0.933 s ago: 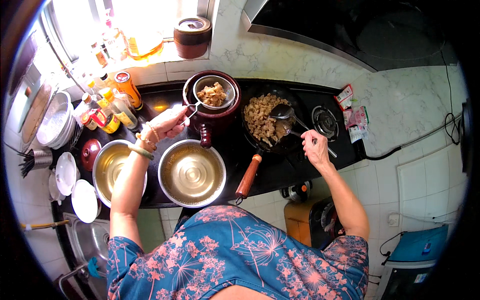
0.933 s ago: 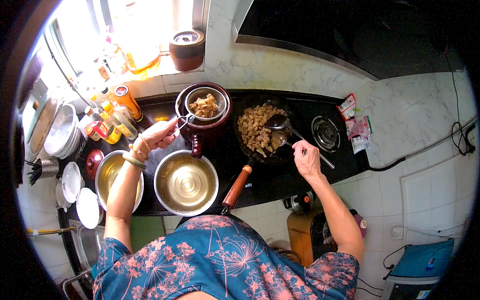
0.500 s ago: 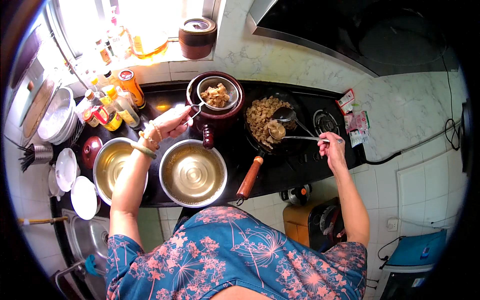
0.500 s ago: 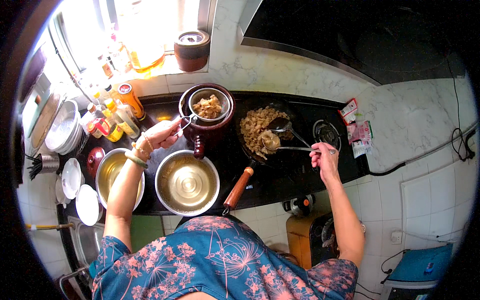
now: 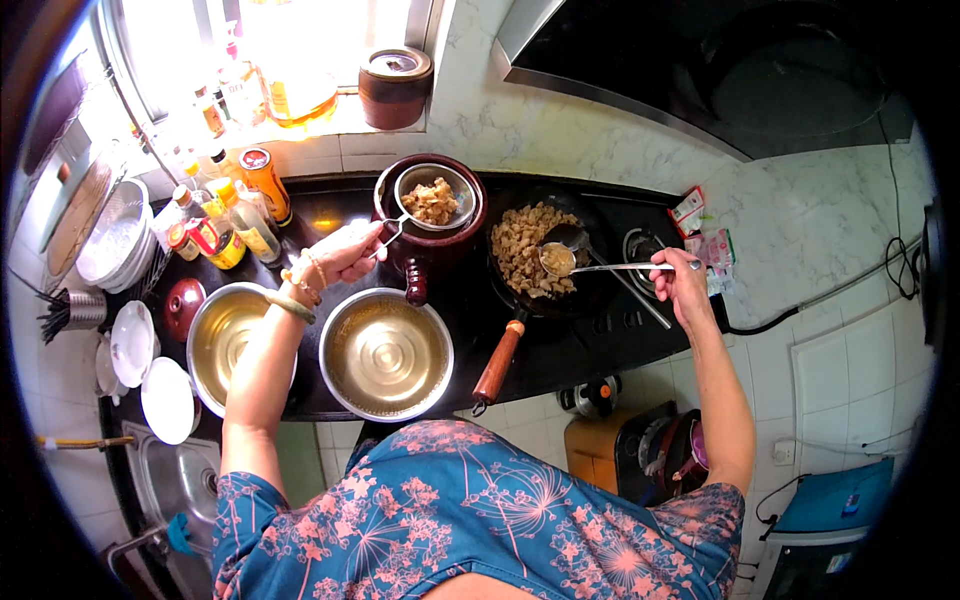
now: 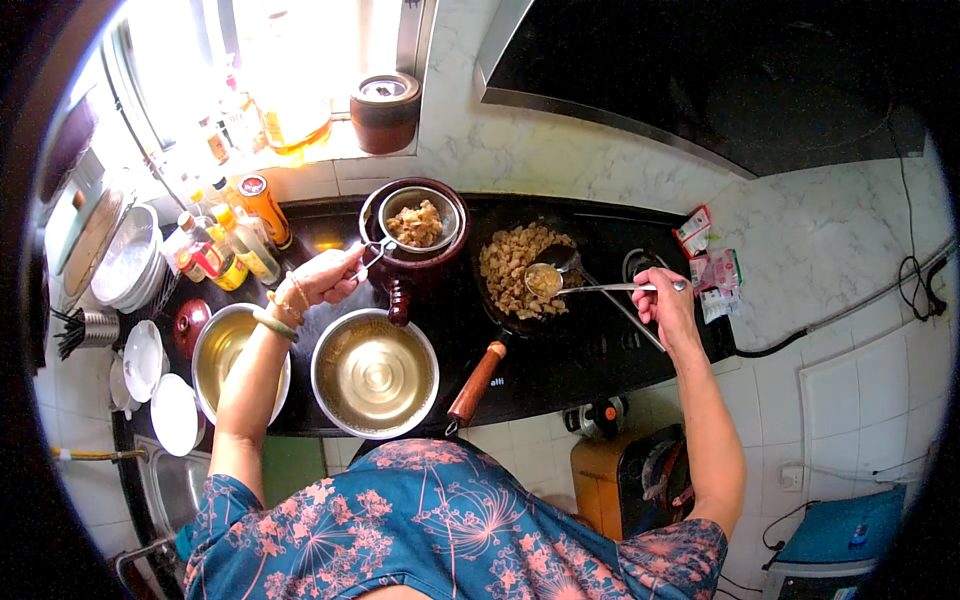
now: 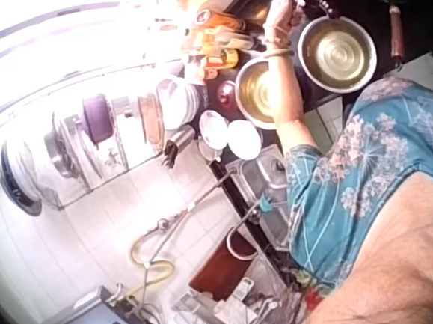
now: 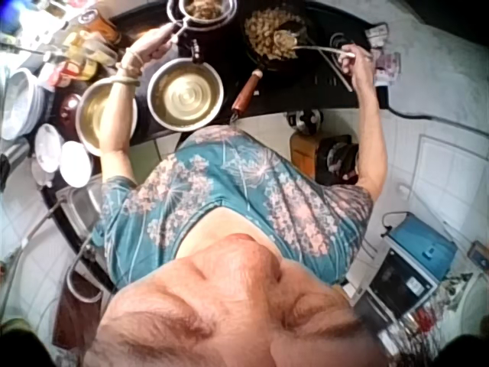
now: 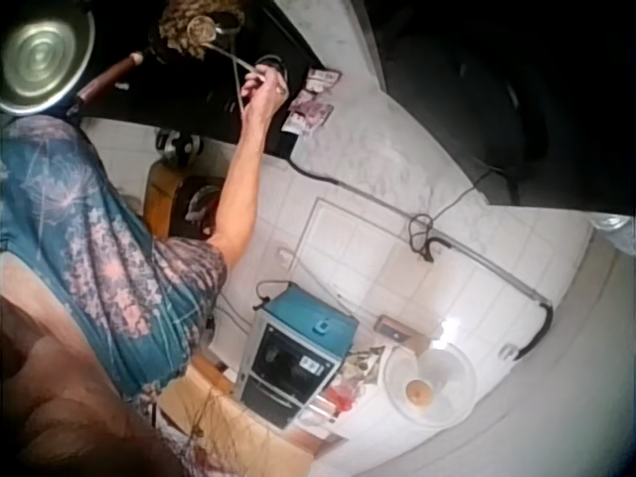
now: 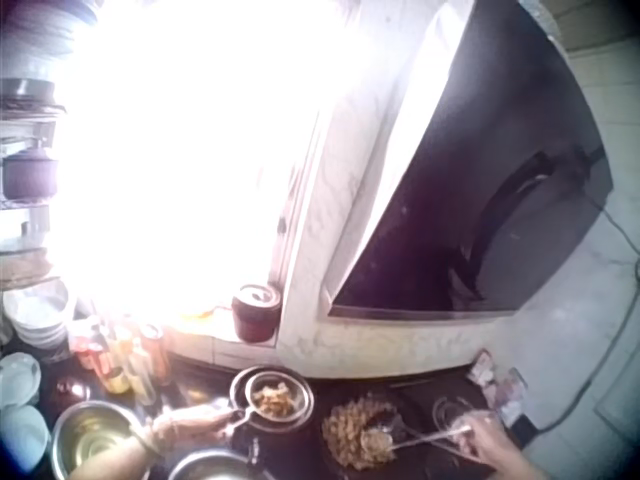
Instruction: The person fries small meat pieces in a pan and uses a ladle to transfer them into a small pot through a strainer.
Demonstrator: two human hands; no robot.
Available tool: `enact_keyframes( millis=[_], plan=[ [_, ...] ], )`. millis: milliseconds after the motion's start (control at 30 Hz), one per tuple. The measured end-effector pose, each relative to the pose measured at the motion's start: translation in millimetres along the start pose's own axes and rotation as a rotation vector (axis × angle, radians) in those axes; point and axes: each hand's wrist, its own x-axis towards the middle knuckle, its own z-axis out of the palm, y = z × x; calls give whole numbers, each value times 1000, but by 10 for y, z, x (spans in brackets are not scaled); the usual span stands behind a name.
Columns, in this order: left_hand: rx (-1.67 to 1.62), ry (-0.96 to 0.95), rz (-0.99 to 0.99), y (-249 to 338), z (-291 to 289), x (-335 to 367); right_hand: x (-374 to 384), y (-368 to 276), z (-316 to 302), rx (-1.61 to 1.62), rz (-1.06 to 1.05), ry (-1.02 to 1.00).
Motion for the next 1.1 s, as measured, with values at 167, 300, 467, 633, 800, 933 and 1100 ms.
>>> enact_keyframes(
  millis=[167,300,467,633,800,933,1100],
  plan=[
    [-19,-11,-2,-38,-38,42,111,-11,50,23,-1,-26],
    [-22,-20,3,-22,-15,31,180,-38,95,26,-8,-41],
    [-8,-17,26,-49,-37,24,271,-267,163,34,-49,-51],
    [3,23,53,-44,4,2,344,-685,274,10,-97,-68],
    [-35,-50,27,-80,-56,54,391,-1065,581,-1,-151,-129],
    [-52,-59,16,-65,-43,33,499,-1153,982,-24,-158,-230],
    [-44,-36,18,-60,-24,44,419,-910,1608,-137,-297,-334]
  ],
)
